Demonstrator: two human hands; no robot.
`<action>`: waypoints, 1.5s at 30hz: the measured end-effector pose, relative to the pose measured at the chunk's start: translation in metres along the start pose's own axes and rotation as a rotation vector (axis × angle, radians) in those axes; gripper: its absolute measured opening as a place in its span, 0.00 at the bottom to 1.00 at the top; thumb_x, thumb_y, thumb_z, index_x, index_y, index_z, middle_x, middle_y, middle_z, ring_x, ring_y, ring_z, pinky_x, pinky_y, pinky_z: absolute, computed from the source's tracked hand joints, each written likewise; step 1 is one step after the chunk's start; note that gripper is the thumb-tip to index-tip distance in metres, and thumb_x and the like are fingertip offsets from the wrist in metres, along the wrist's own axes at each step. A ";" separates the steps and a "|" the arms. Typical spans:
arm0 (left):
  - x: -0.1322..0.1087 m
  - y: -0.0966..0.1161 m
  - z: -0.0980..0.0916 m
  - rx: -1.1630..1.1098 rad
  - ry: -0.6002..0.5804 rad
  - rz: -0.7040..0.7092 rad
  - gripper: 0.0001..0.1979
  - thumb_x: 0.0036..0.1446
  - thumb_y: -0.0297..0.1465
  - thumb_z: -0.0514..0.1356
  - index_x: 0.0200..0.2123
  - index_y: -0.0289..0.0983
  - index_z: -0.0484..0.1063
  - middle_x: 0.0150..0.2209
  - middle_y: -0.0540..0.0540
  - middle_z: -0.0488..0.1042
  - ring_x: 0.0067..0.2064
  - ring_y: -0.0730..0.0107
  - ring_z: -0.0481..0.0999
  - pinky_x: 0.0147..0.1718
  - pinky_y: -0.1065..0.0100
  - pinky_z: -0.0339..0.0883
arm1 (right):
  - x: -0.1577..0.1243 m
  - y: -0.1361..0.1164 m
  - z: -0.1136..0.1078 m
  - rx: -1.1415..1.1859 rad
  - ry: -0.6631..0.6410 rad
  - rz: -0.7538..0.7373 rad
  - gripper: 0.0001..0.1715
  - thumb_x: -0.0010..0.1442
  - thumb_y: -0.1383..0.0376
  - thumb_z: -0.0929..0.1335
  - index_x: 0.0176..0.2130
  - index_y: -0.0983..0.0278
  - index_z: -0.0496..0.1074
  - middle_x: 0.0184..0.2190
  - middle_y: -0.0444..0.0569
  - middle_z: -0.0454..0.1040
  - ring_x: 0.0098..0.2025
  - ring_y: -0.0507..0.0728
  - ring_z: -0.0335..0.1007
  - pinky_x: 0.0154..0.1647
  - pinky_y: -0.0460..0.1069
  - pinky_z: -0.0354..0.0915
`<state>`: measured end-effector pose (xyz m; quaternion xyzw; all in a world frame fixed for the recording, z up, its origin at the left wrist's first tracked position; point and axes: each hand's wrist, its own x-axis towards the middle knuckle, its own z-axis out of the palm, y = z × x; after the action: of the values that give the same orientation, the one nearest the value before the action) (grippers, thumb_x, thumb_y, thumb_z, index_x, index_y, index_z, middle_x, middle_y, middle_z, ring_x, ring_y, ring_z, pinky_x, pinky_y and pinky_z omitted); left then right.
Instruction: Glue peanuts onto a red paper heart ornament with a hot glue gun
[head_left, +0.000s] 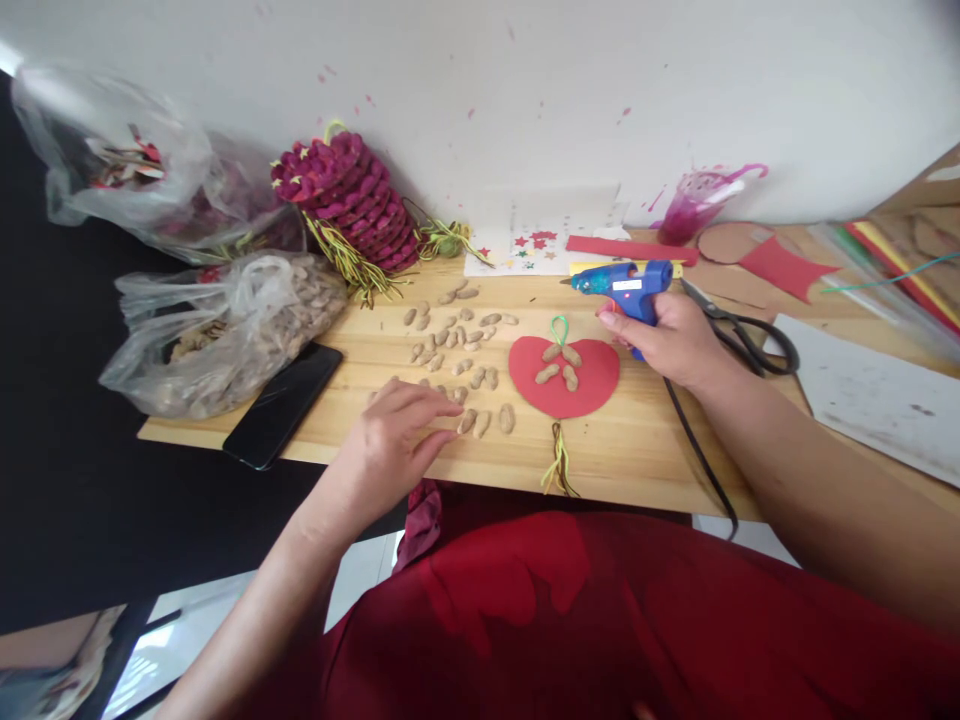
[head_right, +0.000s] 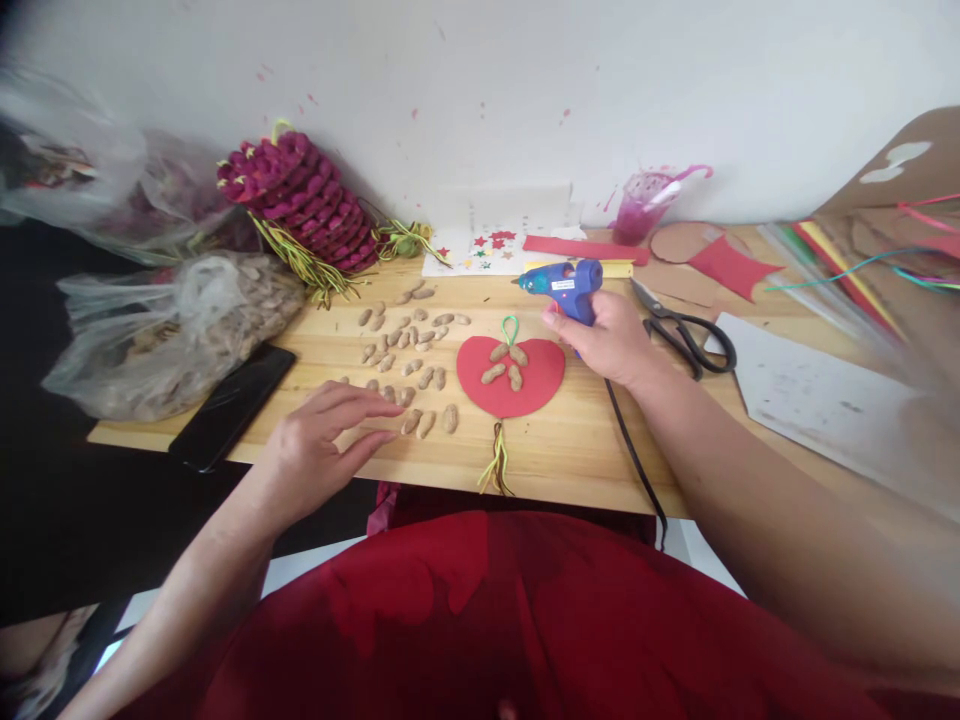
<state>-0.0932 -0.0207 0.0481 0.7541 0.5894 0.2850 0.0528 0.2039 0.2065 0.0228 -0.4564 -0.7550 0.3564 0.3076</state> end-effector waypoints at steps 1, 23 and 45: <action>0.001 0.001 0.003 -0.016 -0.013 0.015 0.10 0.65 0.26 0.65 0.49 0.38 0.80 0.46 0.42 0.81 0.49 0.59 0.80 0.51 0.58 0.75 | 0.000 0.000 0.000 0.005 0.002 0.005 0.17 0.59 0.51 0.73 0.30 0.61 0.75 0.22 0.45 0.72 0.26 0.57 0.66 0.31 0.54 0.63; 0.015 0.001 0.016 -0.071 -0.200 0.070 0.10 0.69 0.29 0.60 0.50 0.41 0.78 0.48 0.42 0.81 0.49 0.61 0.83 0.48 0.62 0.77 | -0.004 -0.008 0.000 0.037 0.026 -0.001 0.16 0.58 0.52 0.74 0.30 0.61 0.75 0.27 0.48 0.76 0.35 0.61 0.73 0.38 0.55 0.67; 0.015 0.001 0.012 -0.090 -0.171 0.070 0.10 0.66 0.28 0.65 0.50 0.40 0.78 0.49 0.41 0.81 0.51 0.59 0.82 0.51 0.59 0.77 | -0.003 -0.005 0.000 0.045 0.004 -0.021 0.16 0.58 0.52 0.74 0.29 0.61 0.74 0.25 0.47 0.74 0.35 0.62 0.73 0.39 0.56 0.67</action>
<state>-0.0847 -0.0042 0.0439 0.7926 0.5426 0.2474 0.1269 0.2028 0.2026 0.0266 -0.4422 -0.7509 0.3692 0.3230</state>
